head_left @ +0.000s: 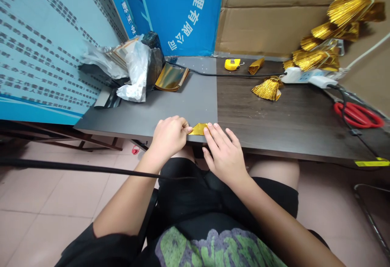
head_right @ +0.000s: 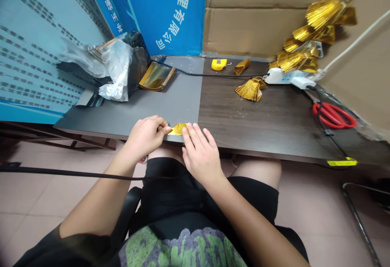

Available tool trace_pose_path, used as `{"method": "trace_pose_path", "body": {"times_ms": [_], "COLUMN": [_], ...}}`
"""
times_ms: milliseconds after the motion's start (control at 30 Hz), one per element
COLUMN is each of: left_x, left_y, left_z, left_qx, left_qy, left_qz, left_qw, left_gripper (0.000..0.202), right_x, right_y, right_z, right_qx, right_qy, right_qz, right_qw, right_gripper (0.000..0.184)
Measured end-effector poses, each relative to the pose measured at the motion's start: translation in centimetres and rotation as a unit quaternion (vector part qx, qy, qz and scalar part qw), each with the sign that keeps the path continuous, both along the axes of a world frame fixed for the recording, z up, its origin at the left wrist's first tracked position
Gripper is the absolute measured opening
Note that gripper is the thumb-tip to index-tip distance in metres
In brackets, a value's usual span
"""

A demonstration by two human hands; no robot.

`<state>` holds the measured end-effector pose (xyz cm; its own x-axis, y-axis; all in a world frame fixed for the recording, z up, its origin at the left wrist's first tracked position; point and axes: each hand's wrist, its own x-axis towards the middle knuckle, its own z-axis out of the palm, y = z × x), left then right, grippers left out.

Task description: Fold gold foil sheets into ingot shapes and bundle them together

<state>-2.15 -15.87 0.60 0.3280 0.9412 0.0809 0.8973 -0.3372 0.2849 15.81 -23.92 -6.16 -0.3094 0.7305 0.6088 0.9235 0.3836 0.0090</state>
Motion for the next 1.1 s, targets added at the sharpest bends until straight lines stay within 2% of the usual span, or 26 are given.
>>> {"method": "trace_pose_path", "body": {"times_ms": [100, 200, 267, 300, 400, 467, 600, 867, 1100], "left_x": [-0.8, -1.3, -1.5, -1.6, -1.7, -1.8, -1.8, -1.8, -1.5], "left_y": [-0.4, -1.5, -2.2, -2.5, -2.9, -3.0, -3.1, -3.3, -3.5], "left_z": [-0.9, -2.0, -2.8, -3.3, -4.5, -5.1, -5.9, -6.2, -7.3], "left_qx": [0.090, 0.239, 0.312, 0.321, 0.308, 0.305, 0.310, 0.270, 0.238], "left_qy": [-0.094, -0.189, -0.170, -0.148, -0.059, -0.040, -0.075, -0.128, -0.190], "left_qz": [-0.036, -0.142, -0.216, -0.224, -0.220, -0.207, -0.189, -0.166, -0.100], "left_qw": [0.991, 0.942, 0.910, 0.908, 0.924, 0.929, 0.929, 0.940, 0.947], "left_gripper": [0.021, 0.017, 0.011, 0.012, 0.029, 0.032, 0.027, 0.025, 0.026], "right_x": [-0.1, -0.1, -0.1, -0.1, 0.1, 0.2, 0.6, 0.8, 1.0], "right_y": [0.0, 0.1, 0.1, 0.1, 0.1, 0.0, -0.3, -1.0, -1.1], "right_z": [0.0, 0.1, 0.0, 0.0, 0.0, -0.1, -0.1, -0.6, -1.3], "right_qx": [0.000, 0.005, 0.011, 0.013, 0.015, 0.011, 0.003, 0.026, 0.022], "right_qy": [0.004, 0.009, 0.013, 0.013, 0.011, 0.010, 0.020, 0.033, 0.046], "right_qz": [-0.003, -0.001, 0.001, 0.002, 0.007, 0.012, 0.020, -0.021, -0.023], "right_qw": [1.000, 1.000, 1.000, 1.000, 1.000, 1.000, 1.000, 0.999, 0.998], "right_gripper": [0.046, 0.045, 0.045, 0.045, 0.044, 0.044, 0.043, 0.043, 0.052]}}
